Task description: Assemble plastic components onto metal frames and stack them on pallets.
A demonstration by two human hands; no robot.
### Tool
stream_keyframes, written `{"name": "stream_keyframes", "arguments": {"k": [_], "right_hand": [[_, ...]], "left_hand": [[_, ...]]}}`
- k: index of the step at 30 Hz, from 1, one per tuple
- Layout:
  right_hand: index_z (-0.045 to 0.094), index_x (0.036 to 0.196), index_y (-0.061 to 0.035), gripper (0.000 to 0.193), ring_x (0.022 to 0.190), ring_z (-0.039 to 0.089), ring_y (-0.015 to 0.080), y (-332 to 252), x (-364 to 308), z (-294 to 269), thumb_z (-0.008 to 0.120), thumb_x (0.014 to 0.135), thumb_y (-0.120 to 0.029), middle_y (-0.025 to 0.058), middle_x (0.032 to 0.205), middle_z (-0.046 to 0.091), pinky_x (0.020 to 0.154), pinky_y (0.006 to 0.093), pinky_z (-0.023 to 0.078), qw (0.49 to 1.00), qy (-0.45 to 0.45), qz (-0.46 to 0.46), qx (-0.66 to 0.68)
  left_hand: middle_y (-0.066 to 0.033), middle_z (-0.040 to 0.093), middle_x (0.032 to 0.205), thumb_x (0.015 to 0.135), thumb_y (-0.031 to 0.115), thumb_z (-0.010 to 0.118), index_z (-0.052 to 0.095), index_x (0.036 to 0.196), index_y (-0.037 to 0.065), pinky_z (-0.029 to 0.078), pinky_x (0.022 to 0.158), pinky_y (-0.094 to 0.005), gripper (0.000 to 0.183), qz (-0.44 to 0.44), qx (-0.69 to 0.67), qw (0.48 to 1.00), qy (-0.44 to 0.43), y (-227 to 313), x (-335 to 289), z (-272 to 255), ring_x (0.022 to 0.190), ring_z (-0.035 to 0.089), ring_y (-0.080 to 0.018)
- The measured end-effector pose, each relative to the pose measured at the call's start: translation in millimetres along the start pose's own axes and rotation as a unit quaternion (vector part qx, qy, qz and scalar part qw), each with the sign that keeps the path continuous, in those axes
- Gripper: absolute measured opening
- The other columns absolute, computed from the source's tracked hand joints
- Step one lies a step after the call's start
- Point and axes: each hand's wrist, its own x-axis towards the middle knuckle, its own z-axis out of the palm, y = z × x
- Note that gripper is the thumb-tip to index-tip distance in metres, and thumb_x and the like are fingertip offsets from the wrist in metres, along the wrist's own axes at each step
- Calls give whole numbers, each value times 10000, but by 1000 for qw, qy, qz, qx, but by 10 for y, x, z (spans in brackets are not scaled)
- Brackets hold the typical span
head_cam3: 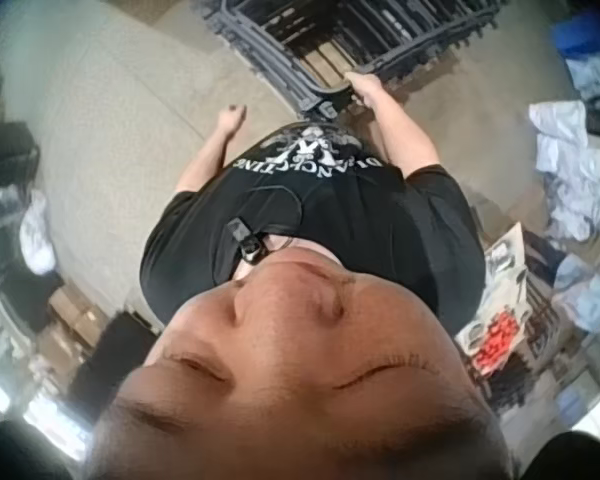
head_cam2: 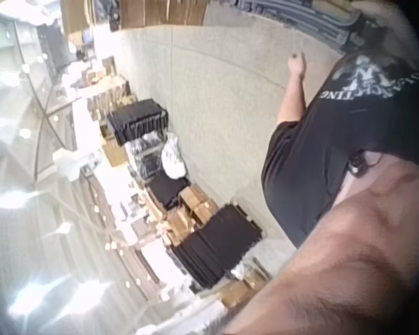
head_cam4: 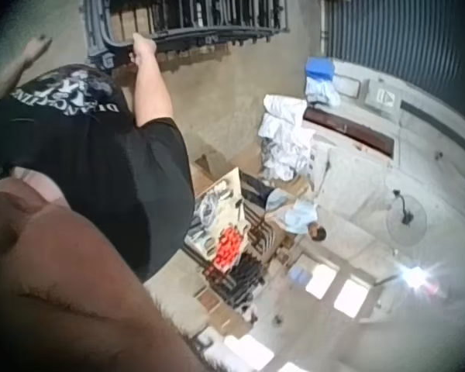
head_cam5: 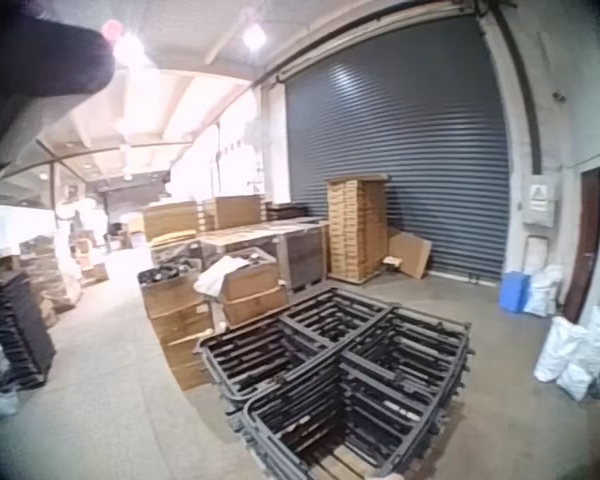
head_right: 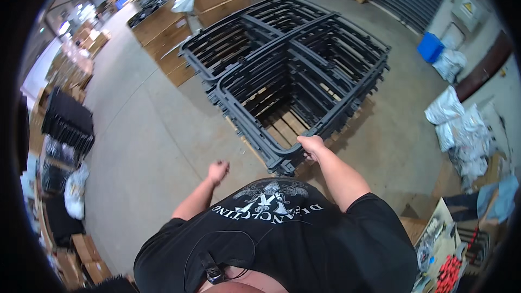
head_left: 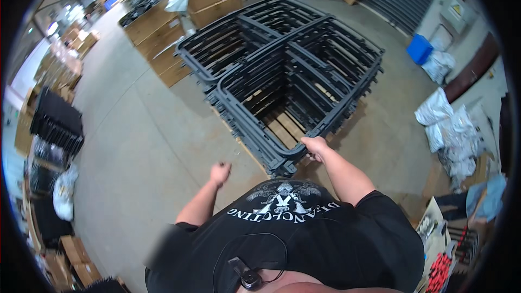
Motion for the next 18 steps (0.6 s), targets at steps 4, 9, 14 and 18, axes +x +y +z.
{"name": "stream_keyframes", "arguments": {"k": [4,9,14,18], "right_hand": [[674,930,-87,213,594,607,191,-152,19,38,666,870,-292,38,798,656,534,351,511,999,-14,49,-19],[659,905,-12,203,619,670,225,-215,-363,-203,661,867,-211,99,791,664,491,359,531,998,32,21,49],[592,833,32,85,644,666,258,-108,-876,-806,609,840,-51,141,731,611,503,360,516,929,75,-114,344],[570,845,-53,111,591,576,202,-113,-1352,-1501,612,878,-150,93,758,604,552,358,506,906,38,-197,373]], "left_hand": [[-148,693,930,900,273,675,655,1059,-25,525,775,-353,339,206,-36,970,121,1406,955,-60,859,654,-236],[-173,671,1097,869,302,704,645,1163,16,416,1052,-446,414,380,145,862,303,2387,738,45,1146,586,-356],[-168,660,1093,835,360,712,663,1080,36,371,1077,-496,409,601,236,760,-68,2518,275,91,1133,573,-377],[-176,656,1115,720,382,811,652,1075,28,464,992,-468,526,663,274,686,-124,2736,-244,431,1109,589,-395]]}}
